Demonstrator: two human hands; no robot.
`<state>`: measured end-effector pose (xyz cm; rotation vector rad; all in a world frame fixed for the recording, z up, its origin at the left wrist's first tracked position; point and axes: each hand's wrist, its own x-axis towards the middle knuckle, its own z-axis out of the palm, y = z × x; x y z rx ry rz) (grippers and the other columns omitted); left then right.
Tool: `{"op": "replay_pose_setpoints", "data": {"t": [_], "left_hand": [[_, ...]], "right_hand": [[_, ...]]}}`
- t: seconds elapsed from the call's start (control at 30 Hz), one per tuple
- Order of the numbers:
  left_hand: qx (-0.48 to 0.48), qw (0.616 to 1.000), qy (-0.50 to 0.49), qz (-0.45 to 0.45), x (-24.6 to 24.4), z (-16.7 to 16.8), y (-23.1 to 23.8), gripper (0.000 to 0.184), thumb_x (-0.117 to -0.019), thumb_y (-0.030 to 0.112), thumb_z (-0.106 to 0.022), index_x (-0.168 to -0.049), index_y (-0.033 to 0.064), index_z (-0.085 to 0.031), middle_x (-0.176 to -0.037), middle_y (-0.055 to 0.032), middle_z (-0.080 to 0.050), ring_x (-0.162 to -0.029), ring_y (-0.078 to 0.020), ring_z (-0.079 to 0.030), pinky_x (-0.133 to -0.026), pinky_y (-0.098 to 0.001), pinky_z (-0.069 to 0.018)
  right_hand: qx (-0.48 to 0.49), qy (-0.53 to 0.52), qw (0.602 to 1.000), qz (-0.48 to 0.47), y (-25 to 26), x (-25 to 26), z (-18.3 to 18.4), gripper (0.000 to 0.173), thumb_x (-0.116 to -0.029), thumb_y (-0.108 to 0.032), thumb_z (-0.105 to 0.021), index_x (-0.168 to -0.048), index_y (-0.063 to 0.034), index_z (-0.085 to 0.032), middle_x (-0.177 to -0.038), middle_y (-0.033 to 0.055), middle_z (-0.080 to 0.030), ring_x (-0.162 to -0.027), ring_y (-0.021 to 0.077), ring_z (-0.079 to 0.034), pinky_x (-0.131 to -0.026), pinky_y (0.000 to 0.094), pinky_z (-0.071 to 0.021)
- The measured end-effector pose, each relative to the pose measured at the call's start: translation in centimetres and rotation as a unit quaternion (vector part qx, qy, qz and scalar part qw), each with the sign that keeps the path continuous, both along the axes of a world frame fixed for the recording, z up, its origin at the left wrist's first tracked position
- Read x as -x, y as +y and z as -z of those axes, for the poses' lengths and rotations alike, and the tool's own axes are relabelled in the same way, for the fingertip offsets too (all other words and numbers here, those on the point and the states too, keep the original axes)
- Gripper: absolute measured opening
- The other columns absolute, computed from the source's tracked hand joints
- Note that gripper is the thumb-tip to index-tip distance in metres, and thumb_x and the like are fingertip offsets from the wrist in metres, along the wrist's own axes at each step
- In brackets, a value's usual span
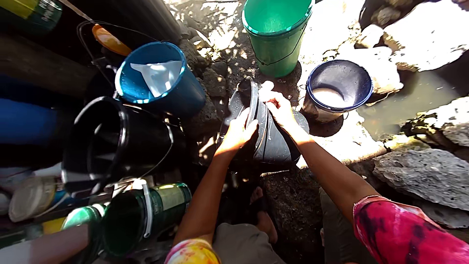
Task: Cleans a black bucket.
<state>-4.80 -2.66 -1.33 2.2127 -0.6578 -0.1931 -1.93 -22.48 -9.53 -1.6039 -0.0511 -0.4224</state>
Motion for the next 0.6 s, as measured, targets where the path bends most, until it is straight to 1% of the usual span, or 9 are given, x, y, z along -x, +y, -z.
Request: {"op": "replay_pose_setpoints", "data": {"t": [0.07,0.13,0.23,0.3,0.4,0.47,0.53,0.57,0.6], "left_hand": [[-0.011,1.000,-0.001,-0.005,0.1,-0.2,0.3,0.049,-0.1029,0.015,-0.057,-0.148,-0.0020,-0.048,-0.110,-0.0213,-0.073,-0.092,-0.0242,-0.074,-0.085,-0.0418,-0.0591],[-0.013,1.000,-0.010,-0.004,0.4,-0.1,0.4,0.049,-0.1023,0.014,-0.056,-0.148,-0.0032,-0.049,-0.106,-0.0219,-0.073,-0.088,-0.0249,-0.073,-0.080,-0.0417,-0.0593],[-0.007,1.000,-0.013,-0.002,0.1,0.2,0.3,0.046,-0.1033,0.016,-0.056,-0.145,-0.0031,-0.052,-0.103,-0.0192,-0.073,-0.085,-0.0203,-0.073,-0.079,-0.0379,-0.0589],[0.012,1.000,-0.020,-0.005,-0.7,0.3,0.1,0.043,-0.1042,0.019,-0.055,-0.140,-0.0042,-0.057,-0.103,-0.0164,-0.075,-0.089,-0.0155,-0.073,-0.084,-0.0345,-0.0584],[0.029,0.999,-0.014,-0.007,-1.4,0.5,-0.5,0.040,-0.1068,0.023,-0.052,-0.136,-0.0031,-0.060,-0.097,-0.0119,-0.075,-0.084,-0.0120,-0.072,-0.082,-0.0318,-0.0588],[-0.015,0.999,0.022,-0.034,-1.8,-0.2,-1.0,0.043,-0.1077,0.031,-0.052,-0.137,0.0006,-0.059,-0.096,-0.0140,-0.073,-0.086,-0.0209,-0.072,-0.083,-0.0430,-0.0577],[-0.081,0.993,0.057,-0.057,-2.0,-1.3,-1.9,0.052,-0.1049,0.039,-0.055,-0.140,0.0009,-0.053,-0.102,-0.0202,-0.071,-0.096,-0.0336,-0.071,-0.089,-0.0559,-0.0542],[-0.108,0.990,0.062,-0.066,-2.1,-1.6,-2.2,0.059,-0.1020,0.043,-0.059,-0.142,0.0009,-0.051,-0.105,-0.0230,-0.071,-0.100,-0.0383,-0.070,-0.090,-0.0599,-0.0526],[-0.132,0.987,0.055,-0.073,-2.0,-1.9,-2.5,0.066,-0.0983,0.046,-0.065,-0.144,0.0017,-0.049,-0.108,-0.0241,-0.070,-0.103,-0.0407,-0.069,-0.090,-0.0620,-0.0521]], "right_hand": [[0.033,0.023,0.999,-0.012,0.4,-0.4,-0.3,0.022,-0.0995,-0.004,-0.056,-0.117,0.0053,-0.065,-0.123,0.0181,-0.065,-0.112,0.0171,-0.065,-0.099,0.0321,-0.0530],[0.053,0.022,0.998,0.026,0.6,-0.9,-0.9,0.023,-0.0995,-0.003,-0.056,-0.119,0.0068,-0.063,-0.116,0.0195,-0.069,-0.110,0.0196,-0.067,-0.099,0.0346,-0.0532],[0.043,-0.070,0.990,0.118,2.0,-1.1,-0.9,0.016,-0.0963,-0.004,-0.063,-0.108,0.0070,-0.065,-0.108,0.0184,-0.070,-0.102,0.0176,-0.069,-0.091,0.0300,-0.0555],[0.032,-0.095,0.987,0.128,3.5,0.5,-0.9,0.028,-0.0948,-0.002,-0.063,-0.121,0.0079,-0.063,-0.115,0.0199,-0.069,-0.102,0.0174,-0.068,-0.088,0.0279,-0.0559],[0.047,-0.105,0.980,0.163,7.1,5.2,0.0,0.048,-0.0893,0.002,-0.066,-0.135,0.0070,-0.054,-0.119,0.0220,-0.063,-0.101,0.0207,-0.066,-0.086,0.0303,-0.0571],[0.078,-0.103,0.972,0.197,9.9,8.0,0.1,0.052,-0.0853,-0.001,-0.066,-0.135,0.0065,-0.053,-0.115,0.0194,-0.066,-0.097,0.0197,-0.068,-0.082,0.0314,-0.0588],[0.118,-0.098,0.966,0.206,11.6,10.1,0.9,0.048,-0.0803,-0.003,-0.067,-0.126,0.0108,-0.059,-0.111,0.0213,-0.070,-0.089,0.0225,-0.072,-0.075,0.0334,-0.0602],[0.137,-0.107,0.969,0.178,12.0,11.1,1.9,0.041,-0.0813,-0.004,-0.066,-0.119,0.0125,-0.061,-0.116,0.0249,-0.069,-0.091,0.0264,-0.072,-0.077,0.0357,-0.0605],[0.164,-0.118,0.968,0.150,12.2,12.0,3.4,0.035,-0.0841,-0.007,-0.065,-0.113,0.0117,-0.061,-0.112,0.0261,-0.069,-0.092,0.0289,-0.073,-0.079,0.0372,-0.0612]]}}
